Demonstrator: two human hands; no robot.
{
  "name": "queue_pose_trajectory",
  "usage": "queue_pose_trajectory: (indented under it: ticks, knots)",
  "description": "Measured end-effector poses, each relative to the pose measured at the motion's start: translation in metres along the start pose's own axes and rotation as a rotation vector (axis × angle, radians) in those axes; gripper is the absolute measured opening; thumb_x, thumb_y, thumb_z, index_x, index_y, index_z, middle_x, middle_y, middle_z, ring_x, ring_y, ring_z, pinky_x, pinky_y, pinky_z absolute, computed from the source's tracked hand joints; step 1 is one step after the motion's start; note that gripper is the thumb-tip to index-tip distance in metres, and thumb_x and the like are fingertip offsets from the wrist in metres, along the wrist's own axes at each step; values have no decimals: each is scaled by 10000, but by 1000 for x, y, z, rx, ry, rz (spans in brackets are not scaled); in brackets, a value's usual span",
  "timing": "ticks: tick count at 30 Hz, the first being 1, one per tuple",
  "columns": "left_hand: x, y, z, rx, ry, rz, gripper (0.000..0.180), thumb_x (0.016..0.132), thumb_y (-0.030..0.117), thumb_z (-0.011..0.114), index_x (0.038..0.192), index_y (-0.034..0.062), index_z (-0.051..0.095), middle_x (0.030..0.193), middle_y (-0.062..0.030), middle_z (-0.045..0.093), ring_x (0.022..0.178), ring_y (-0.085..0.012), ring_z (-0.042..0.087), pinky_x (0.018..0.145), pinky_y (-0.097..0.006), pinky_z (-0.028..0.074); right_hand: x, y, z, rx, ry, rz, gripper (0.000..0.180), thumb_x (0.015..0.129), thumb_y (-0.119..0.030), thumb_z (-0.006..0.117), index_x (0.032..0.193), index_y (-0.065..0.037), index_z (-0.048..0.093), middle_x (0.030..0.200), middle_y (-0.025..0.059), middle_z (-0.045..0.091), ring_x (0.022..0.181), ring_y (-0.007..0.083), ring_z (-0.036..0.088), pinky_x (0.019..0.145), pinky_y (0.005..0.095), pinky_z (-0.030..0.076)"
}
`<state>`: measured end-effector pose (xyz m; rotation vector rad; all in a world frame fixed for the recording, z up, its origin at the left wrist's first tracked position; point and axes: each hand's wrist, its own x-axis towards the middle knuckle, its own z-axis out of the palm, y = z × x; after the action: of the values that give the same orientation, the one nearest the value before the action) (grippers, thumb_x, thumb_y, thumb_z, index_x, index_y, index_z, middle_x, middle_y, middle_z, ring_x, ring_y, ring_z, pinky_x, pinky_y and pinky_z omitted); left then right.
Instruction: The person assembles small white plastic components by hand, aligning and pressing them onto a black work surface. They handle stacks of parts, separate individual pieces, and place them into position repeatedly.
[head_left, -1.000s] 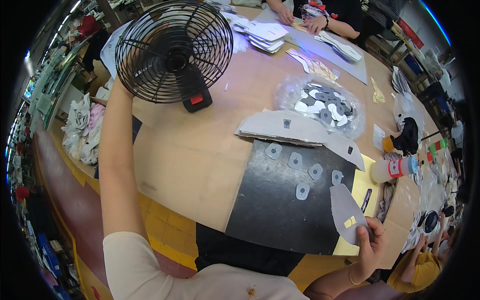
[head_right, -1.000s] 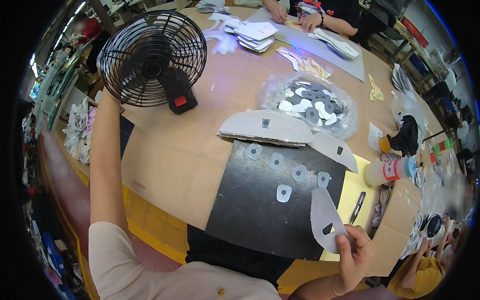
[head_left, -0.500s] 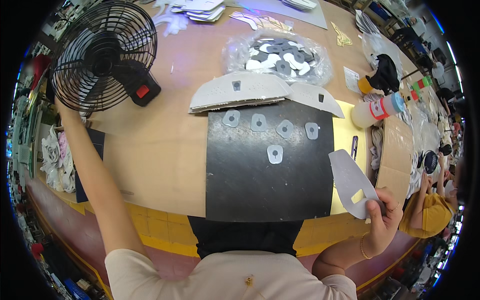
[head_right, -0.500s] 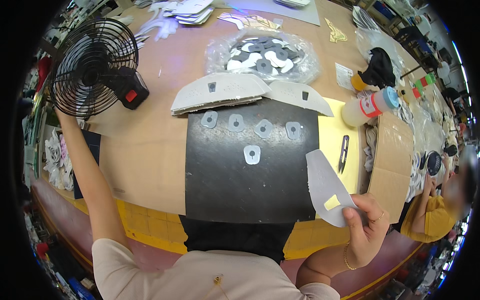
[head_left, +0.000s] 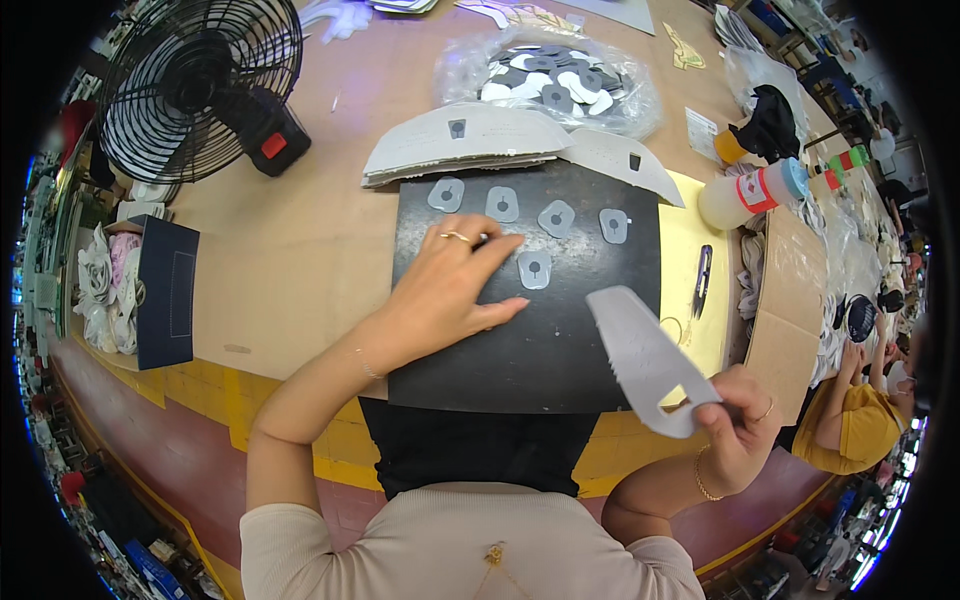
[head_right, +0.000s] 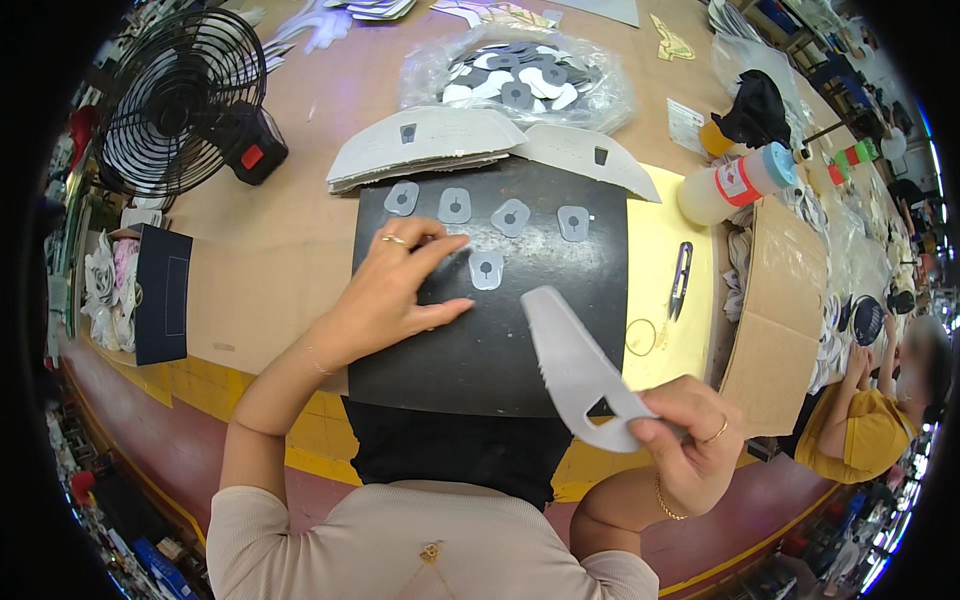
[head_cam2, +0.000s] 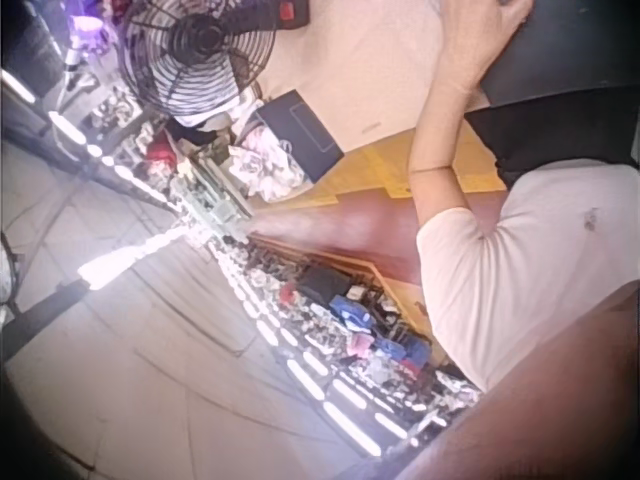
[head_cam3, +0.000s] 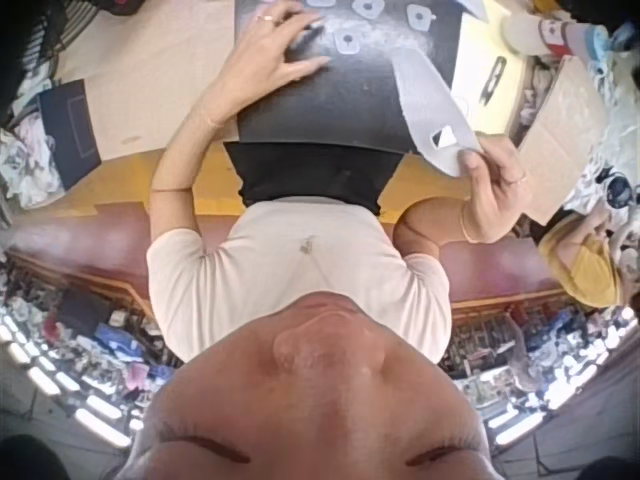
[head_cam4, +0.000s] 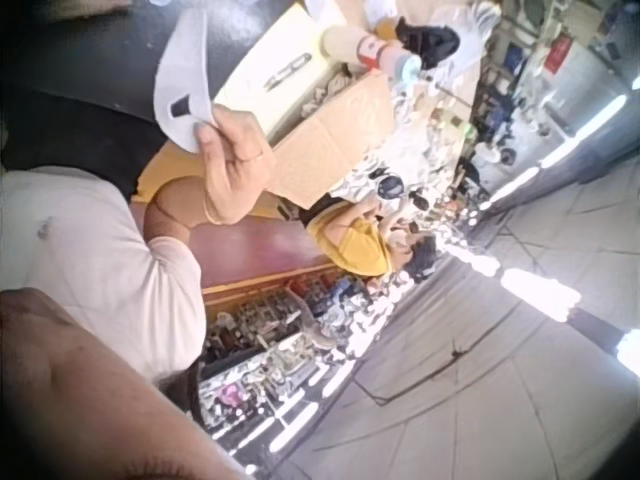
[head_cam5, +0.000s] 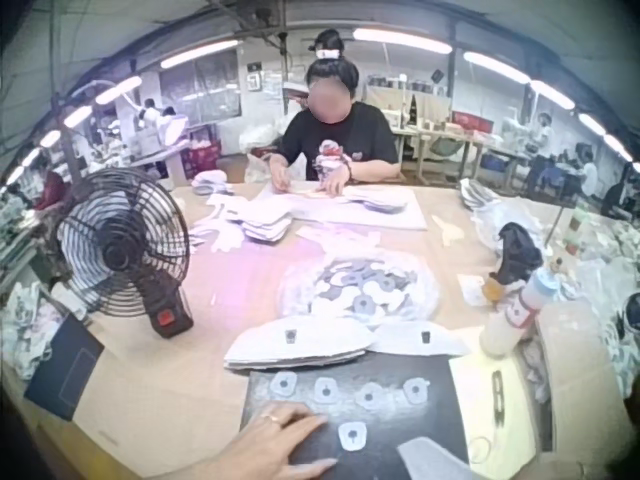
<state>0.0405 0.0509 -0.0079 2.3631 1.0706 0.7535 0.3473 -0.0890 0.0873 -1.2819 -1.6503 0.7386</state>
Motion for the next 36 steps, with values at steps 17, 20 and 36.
queue_pose_trajectory:
  ticks: [17,20,36]
  knots:
    - [-30,22,1,-691,-254,-164,384,953,286,709,1265,65,669,1214,-129,640,1147,-269,577,1019,-377,422,24,17,55,284,-557,40,155,877,-100,740,1014,-35,772,819,100,704,679,265,685,603,324,535]
    - [-47,27,-13,-1035,-460,-463,320,967,265,710,1206,52,705,1035,-113,753,925,-178,691,858,-313,526,25,26,61,100,-482,271,146,885,-58,722,1021,-13,753,857,110,710,711,216,661,657,300,511]
    - [-38,47,8,-249,100,-427,172,856,129,778,982,50,691,931,-85,640,762,-259,660,640,-340,544,37,62,94,-137,-152,231,108,903,-39,723,1004,-29,688,902,99,684,715,252,640,654,313,501]
